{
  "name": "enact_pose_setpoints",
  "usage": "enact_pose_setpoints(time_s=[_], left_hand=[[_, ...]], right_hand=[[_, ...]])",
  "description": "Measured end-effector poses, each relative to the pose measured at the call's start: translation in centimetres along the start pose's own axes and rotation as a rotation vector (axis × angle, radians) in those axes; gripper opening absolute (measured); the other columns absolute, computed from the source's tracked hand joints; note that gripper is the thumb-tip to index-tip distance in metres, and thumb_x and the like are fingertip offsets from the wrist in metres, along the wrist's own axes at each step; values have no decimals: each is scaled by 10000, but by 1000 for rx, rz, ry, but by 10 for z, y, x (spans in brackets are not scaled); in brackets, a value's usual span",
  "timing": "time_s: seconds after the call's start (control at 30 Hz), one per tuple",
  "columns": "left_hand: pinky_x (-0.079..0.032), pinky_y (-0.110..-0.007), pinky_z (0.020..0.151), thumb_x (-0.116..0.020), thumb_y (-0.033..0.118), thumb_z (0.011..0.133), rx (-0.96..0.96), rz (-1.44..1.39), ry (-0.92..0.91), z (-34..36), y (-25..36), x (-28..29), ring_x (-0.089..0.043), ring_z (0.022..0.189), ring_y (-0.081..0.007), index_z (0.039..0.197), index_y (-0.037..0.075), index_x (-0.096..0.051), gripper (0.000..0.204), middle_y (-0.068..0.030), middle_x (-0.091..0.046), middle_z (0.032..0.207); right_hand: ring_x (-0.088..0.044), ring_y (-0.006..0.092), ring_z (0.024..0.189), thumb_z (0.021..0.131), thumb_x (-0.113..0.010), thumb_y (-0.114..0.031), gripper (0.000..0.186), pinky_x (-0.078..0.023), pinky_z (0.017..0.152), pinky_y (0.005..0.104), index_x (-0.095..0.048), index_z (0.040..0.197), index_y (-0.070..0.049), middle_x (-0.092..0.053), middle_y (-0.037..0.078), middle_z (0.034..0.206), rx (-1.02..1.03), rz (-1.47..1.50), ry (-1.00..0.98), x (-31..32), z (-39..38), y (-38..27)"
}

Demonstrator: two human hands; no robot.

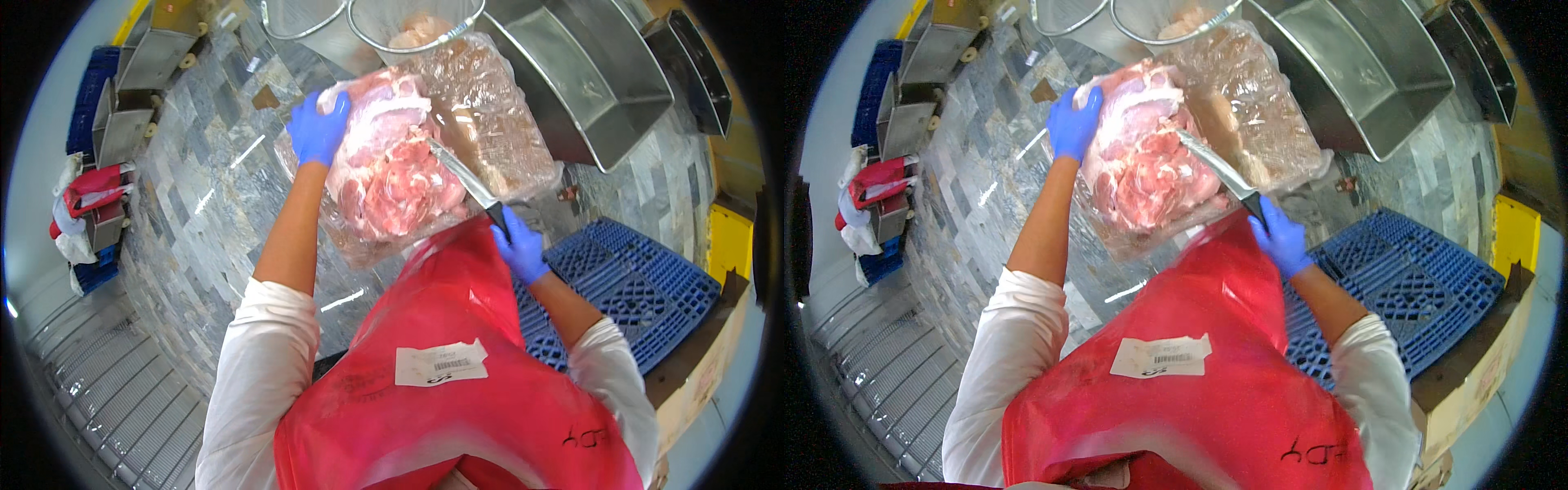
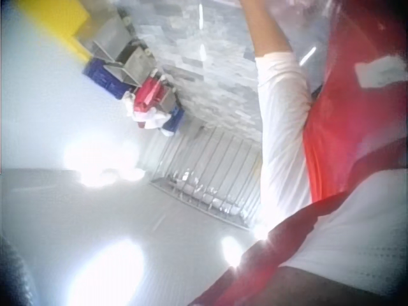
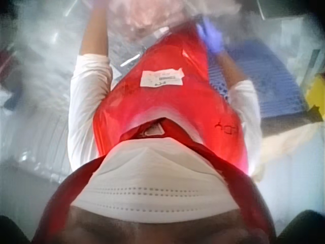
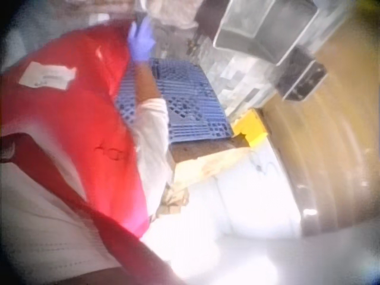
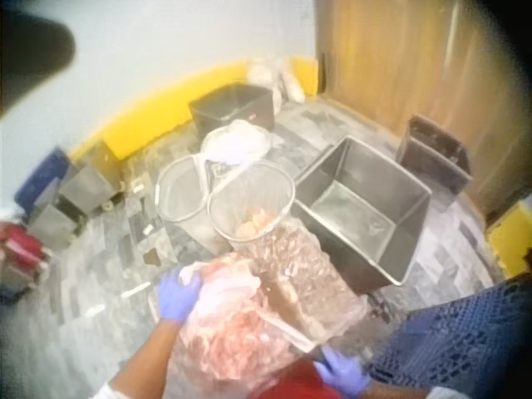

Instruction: The person uses a knife to trim fat and separate portions of a large raw meat cut on a plastic-covered work surface. They repeatedly reposition the meat and remove trimmed pieces, placing them into a nearby metal container.

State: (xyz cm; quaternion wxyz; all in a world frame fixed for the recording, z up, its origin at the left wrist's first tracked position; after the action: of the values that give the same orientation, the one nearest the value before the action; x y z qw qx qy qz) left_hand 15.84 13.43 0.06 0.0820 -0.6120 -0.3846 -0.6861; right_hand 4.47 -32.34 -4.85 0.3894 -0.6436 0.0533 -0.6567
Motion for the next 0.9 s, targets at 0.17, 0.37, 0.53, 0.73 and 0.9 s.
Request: enact_pose_setpoints(time_s=[0.17, 0.37, 0.53, 0.73, 0.9], left_hand=[[-429, -532, 1112, -660, 690, 854, 67, -20, 4, -7, -30, 1, -512, 1335, -460, 1421, 80, -609, 835, -246, -572, 1413], [-452, -538, 1088, -675, 681, 848, 111, -10, 96, -27, -24, 8, -514, 1307, -486, 1415, 72, -610, 835, -280, -557, 1418], [-469, -561, 1065, -687, 679, 831, 110, -18, 157, -38, -21, 6, -486, 1312, -496, 1419, 66, -599, 854, -279, -560, 1409], [-485, -572, 1042, -698, 673, 812, 169, -86, 188, -48, -28, 15, -480, 1317, -497, 1416, 66, -599, 862, -265, -559, 1408], [-458, -567, 1075, -688, 697, 813, 222, -126, 163, -55, -22, 22, -499, 1303, -502, 1420, 80, -612, 868, -277, -569, 1401]], right_hand=[[-726, 371, 751, 936, -749, -271, 533, -586, 657, 444, -600, 1409, -76, -730, 204, 1001, -105, 98, 13, -5, 4, -12], [-735, 376, 798, 959, -723, -240, 517, -590, 720, 426, -598, 1447, -124, -736, 207, 974, -229, 46, -260, 128, 24, -45], [-710, 413, 803, 946, -726, -248, 461, -564, 678, 459, -654, 1394, -167, -722, 231, 916, -186, -196, -637, 182, 97, -90], [-688, 440, 784, 987, -631, -320, 348, -547, 692, 536, -701, 1278, -142, -710, 225, 859, 127, -481, -857, 180, 196, -182], [-699, 408, 735, 991, -625, -297, 356, -550, 662, 533, -667, 1290, -108, -704, 194, 782, 214, -777, -879, 161, 200, -217]])
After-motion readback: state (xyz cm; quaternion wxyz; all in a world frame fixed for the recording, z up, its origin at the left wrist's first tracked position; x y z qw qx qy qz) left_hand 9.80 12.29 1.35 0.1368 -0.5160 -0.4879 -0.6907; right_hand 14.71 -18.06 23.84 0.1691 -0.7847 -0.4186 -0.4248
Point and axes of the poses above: each hand's wrist, its own z-axis towards the middle knuckle, its own x-axis out of the back of the hand, y = z × x, the point moved 10 cm from there along z, towards the middle knuckle
